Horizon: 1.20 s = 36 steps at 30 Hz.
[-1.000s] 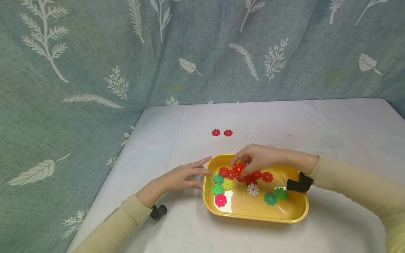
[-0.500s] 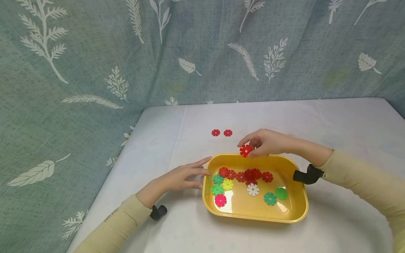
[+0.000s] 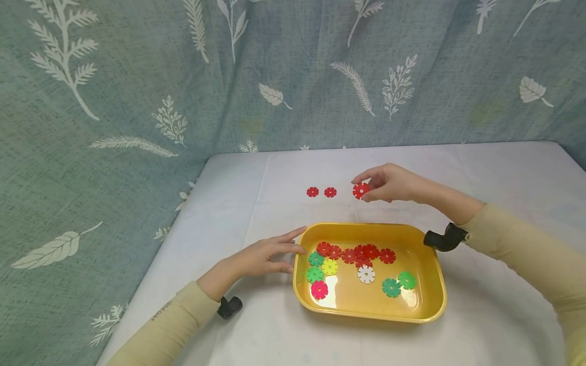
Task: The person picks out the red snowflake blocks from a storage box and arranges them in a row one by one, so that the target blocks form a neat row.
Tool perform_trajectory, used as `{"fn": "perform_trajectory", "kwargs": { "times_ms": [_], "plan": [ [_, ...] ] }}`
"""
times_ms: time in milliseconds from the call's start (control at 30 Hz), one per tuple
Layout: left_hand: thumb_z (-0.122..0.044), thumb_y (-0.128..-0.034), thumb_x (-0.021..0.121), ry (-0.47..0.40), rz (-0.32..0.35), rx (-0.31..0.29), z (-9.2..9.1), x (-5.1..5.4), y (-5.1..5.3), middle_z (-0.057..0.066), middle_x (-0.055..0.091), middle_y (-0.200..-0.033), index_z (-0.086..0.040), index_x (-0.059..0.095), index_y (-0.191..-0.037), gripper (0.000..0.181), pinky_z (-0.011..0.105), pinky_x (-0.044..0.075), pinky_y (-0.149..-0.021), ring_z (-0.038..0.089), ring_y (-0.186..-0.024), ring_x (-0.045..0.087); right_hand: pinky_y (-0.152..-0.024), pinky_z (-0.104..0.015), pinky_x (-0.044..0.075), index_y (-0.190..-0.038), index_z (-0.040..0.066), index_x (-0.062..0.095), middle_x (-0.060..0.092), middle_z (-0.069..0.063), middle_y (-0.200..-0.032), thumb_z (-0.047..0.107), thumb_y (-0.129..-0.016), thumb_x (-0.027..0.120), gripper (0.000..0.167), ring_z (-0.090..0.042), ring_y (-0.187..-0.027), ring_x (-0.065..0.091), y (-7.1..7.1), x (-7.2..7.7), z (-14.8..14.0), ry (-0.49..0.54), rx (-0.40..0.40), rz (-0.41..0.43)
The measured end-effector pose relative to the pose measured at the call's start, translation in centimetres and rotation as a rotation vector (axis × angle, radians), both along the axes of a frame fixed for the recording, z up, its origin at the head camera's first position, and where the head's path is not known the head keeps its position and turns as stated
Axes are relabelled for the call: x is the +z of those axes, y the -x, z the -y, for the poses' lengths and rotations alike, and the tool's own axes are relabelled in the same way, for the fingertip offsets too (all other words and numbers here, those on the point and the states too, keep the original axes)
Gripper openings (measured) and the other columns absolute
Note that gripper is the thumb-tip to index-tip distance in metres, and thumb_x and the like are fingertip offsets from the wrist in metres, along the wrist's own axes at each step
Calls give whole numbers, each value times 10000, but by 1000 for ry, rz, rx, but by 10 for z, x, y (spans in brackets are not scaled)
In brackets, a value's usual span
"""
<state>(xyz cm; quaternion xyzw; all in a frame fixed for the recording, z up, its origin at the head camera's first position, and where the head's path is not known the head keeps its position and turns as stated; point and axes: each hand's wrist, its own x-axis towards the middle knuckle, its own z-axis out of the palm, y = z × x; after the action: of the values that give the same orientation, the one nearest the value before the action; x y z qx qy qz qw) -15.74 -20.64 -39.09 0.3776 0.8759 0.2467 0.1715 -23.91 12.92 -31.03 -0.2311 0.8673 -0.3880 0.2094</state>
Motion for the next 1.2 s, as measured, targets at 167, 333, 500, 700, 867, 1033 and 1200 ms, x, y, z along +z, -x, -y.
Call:
{"fn": "perform_trajectory", "kwargs": {
  "times_ms": [167, 333, 500, 700, 867, 1033, 1200],
  "plan": [
    [-445, -799, 637, -1, 0, 1, 0, 0, -1, -64, 193, -1523, -251, 567, -1230, 478, 387, 376, -1028, 176, -1367, 266, -491, -228, 408, -1229, 99, 566, 570, -41, -681, 124, -839, 660, 401, -152, -485, 370, 15, 1, -1, 22, -49, 0],
    [-454, -797, 634, 1, 6, 5, 0, 0, 0, -79, 184, -1523, -264, 563, -1235, 482, 395, 375, -1029, 174, -1368, 264, -513, -236, 405, -1258, 112, 543, 510, -48, -657, 136, -851, 647, 421, -157, -495, 368, 29, 0, 1, 25, -81, 4],
    [-479, -798, 620, 3, 16, 8, 0, 1, -1, -95, 176, -1523, -276, 561, -1234, 485, 406, 372, -1030, 171, -1369, 258, -514, -243, 391, -1292, 129, 512, 462, -42, -635, 161, -863, 636, 447, -161, -501, 365, 41, -3, 4, 34, -94, 6],
    [-489, -798, 614, -5, 8, -5, 0, 1, -1, -91, 183, -1521, -272, 564, -1231, 487, 399, 371, -1032, 165, -1368, 261, -520, -248, 375, -1299, 168, 505, 462, -44, -646, 173, -865, 634, 453, -169, -516, 375, 53, -9, 8, 54, -130, 19],
    [-494, -797, 612, -13, 3, -8, 1, 2, 0, -87, 199, -1517, -267, 572, -1227, 487, 397, 372, -1032, 166, -1365, 267, -537, -249, 384, -1311, 165, 494, 499, -44, -703, 178, -868, 630, 464, -170, -540, 395, 65, -15, 11, 59, -139, 40],
    [-497, -796, 614, -20, 0, -7, 0, 3, 1, -91, 214, -1512, -264, 581, -1217, 482, 400, 371, -1032, 162, -1363, 272, -528, -231, 380, -1310, 152, 494, 510, -34, -687, 160, -877, 617, 450, -163, -525, 388, 77, -21, 13, 48, -148, 69],
    [-501, -779, 627, -21, 4, 5, 0, 2, 1, -98, 218, -1510, -265, 589, -1208, 492, 404, 370, -1032, 162, -1360, 280, -545, -241, 398, -1294, 151, 511, 472, -28, -631, 164, -873, 623, 436, -169, -513, 382, 84, -26, 15, 20, -138, 78]
  ]
}}
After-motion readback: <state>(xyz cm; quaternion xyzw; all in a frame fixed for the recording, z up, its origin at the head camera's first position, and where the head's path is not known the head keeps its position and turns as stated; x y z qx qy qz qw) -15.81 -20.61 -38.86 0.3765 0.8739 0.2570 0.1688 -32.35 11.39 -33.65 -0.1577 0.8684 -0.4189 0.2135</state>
